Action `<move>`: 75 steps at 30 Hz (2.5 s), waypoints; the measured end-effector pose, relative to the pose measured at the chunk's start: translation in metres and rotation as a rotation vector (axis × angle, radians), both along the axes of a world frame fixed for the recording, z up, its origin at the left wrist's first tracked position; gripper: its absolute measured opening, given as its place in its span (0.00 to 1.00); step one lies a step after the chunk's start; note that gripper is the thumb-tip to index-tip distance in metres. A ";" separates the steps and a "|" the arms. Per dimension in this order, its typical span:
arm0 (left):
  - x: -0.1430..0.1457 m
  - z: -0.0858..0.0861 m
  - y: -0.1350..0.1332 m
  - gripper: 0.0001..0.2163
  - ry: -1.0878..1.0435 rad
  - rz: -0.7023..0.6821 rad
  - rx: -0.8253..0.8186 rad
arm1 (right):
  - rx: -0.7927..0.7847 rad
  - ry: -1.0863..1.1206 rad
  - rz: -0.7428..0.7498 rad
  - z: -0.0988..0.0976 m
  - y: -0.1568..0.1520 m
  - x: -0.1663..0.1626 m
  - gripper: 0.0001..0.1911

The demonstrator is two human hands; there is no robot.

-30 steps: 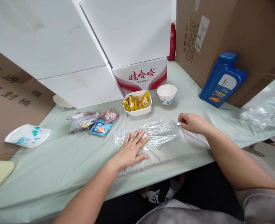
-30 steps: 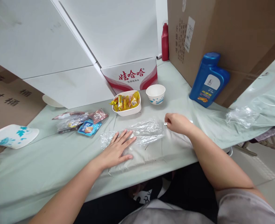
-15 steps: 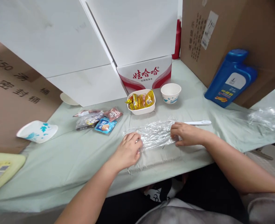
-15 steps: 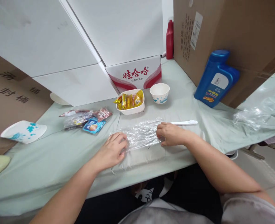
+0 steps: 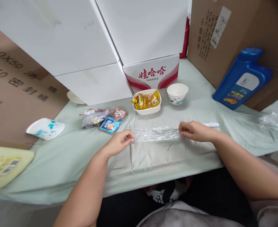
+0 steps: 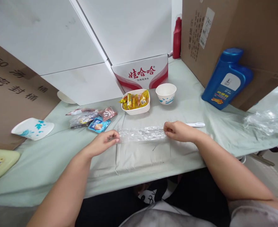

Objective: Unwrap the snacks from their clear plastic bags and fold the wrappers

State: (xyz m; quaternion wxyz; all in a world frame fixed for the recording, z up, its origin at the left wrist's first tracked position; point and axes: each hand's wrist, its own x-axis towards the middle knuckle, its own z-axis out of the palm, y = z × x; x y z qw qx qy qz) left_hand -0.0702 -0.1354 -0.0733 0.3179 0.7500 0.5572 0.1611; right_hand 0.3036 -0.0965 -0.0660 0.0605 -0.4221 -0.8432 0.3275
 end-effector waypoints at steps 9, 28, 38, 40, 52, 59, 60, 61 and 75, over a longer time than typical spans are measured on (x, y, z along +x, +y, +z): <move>0.001 -0.033 0.014 0.10 0.053 0.341 0.121 | 0.219 -0.183 -0.213 -0.022 0.005 -0.025 0.08; 0.012 -0.014 0.004 0.12 0.497 0.494 0.458 | 0.605 -0.261 -0.275 -0.027 -0.004 -0.037 0.15; 0.046 -0.044 -0.016 0.35 0.542 -0.208 0.239 | 0.483 -0.147 0.276 -0.056 -0.018 -0.054 0.47; 0.043 -0.048 -0.015 0.35 0.569 -0.184 0.184 | 0.467 -0.207 0.220 -0.055 -0.015 -0.048 0.47; 0.055 -0.031 -0.024 0.28 0.491 -0.173 0.395 | 0.438 -0.262 -0.109 -0.034 0.008 -0.019 0.16; 0.089 -0.034 -0.049 0.31 0.426 -0.193 0.345 | 0.084 0.251 -0.118 -0.007 -0.020 -0.033 0.17; 0.090 -0.034 -0.050 0.31 0.427 -0.216 0.320 | 0.023 0.356 -0.060 -0.002 -0.025 -0.033 0.18; 0.091 -0.033 -0.051 0.31 0.414 -0.264 0.301 | -0.049 0.452 0.011 0.003 -0.029 -0.032 0.18; 0.094 -0.031 -0.045 0.25 -0.101 -0.669 0.125 | -0.887 0.945 -0.172 -0.010 -0.015 -0.039 0.23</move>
